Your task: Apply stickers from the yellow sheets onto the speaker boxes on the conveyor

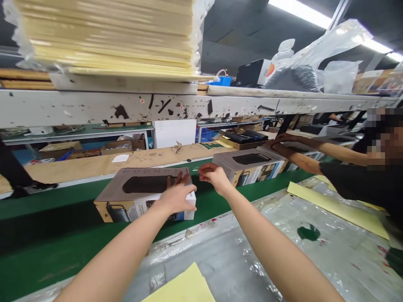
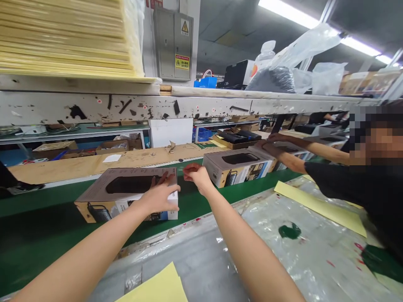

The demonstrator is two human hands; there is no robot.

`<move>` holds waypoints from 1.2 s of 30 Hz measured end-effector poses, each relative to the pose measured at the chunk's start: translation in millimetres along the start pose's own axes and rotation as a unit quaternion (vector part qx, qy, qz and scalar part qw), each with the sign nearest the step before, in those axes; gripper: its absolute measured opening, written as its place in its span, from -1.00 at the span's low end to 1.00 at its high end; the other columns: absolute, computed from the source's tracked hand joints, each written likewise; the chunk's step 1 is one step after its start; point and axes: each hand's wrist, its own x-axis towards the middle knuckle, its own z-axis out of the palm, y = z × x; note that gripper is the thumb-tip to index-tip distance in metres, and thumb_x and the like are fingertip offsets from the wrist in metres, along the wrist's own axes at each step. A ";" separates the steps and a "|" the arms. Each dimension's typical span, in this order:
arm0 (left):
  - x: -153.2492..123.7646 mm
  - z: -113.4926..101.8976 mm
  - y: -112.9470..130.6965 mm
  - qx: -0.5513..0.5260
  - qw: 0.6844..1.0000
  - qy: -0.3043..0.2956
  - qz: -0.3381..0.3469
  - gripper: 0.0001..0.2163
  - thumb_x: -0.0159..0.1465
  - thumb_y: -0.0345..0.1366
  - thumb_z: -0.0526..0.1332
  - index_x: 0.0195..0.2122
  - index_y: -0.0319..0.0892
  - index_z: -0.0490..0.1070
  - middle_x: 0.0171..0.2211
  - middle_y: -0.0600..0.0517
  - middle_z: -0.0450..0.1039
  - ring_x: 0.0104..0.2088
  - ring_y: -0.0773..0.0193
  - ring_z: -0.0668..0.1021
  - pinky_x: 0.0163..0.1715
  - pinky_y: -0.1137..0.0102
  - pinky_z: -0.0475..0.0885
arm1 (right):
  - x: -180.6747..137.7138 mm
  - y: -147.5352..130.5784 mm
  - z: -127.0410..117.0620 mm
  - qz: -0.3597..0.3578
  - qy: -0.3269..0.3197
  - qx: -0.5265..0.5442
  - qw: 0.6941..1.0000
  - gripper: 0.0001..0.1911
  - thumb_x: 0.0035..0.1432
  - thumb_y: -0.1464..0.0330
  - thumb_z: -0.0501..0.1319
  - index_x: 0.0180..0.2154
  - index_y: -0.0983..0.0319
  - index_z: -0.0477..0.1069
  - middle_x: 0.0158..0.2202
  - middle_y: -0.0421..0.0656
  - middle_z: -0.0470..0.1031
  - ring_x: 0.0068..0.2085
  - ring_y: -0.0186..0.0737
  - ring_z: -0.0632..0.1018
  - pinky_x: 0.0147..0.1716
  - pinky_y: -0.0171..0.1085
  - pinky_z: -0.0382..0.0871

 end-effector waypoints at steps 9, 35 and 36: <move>-3.6 4.3 -0.5 0.008 0.999 0.013 -0.034 -0.45 0.03 -0.10 0.51 0.08 0.12 0.49 0.07 -0.16 0.43 0.37 -0.40 0.15 0.32 -0.29 -0.12 | 12.4 8.8 20.0 0.156 -0.069 0.018 0.985 -0.83 0.20 0.43 0.36 -0.22 0.26 0.39 -0.51 -0.31 0.43 -0.57 -0.38 0.44 -0.54 -0.35 0.45; -21.3 -3.0 -11.1 0.041 0.999 0.003 -0.006 -0.47 0.11 -0.13 0.51 0.12 0.10 0.46 0.49 -0.08 -0.13 0.44 -0.38 -0.04 0.30 -0.39 -0.15 | -36.2 71.5 32.4 -0.225 -0.147 -0.345 0.899 -0.13 -0.01 0.70 -0.01 0.36 0.20 0.22 0.42 -0.06 0.19 0.49 -0.02 -0.01 0.40 0.24 -0.18; -22.3 -3.8 -10.9 0.038 0.999 0.005 -0.005 -0.44 0.10 -0.13 0.51 0.14 0.14 0.45 0.48 -0.08 -0.10 0.45 -0.37 -0.04 0.31 -0.39 -0.15 | -39.7 77.2 36.3 -0.220 -0.152 -0.358 0.895 -0.12 0.00 0.70 0.00 0.38 0.25 0.15 0.45 0.00 0.11 0.49 -0.01 -0.04 0.40 0.26 -0.20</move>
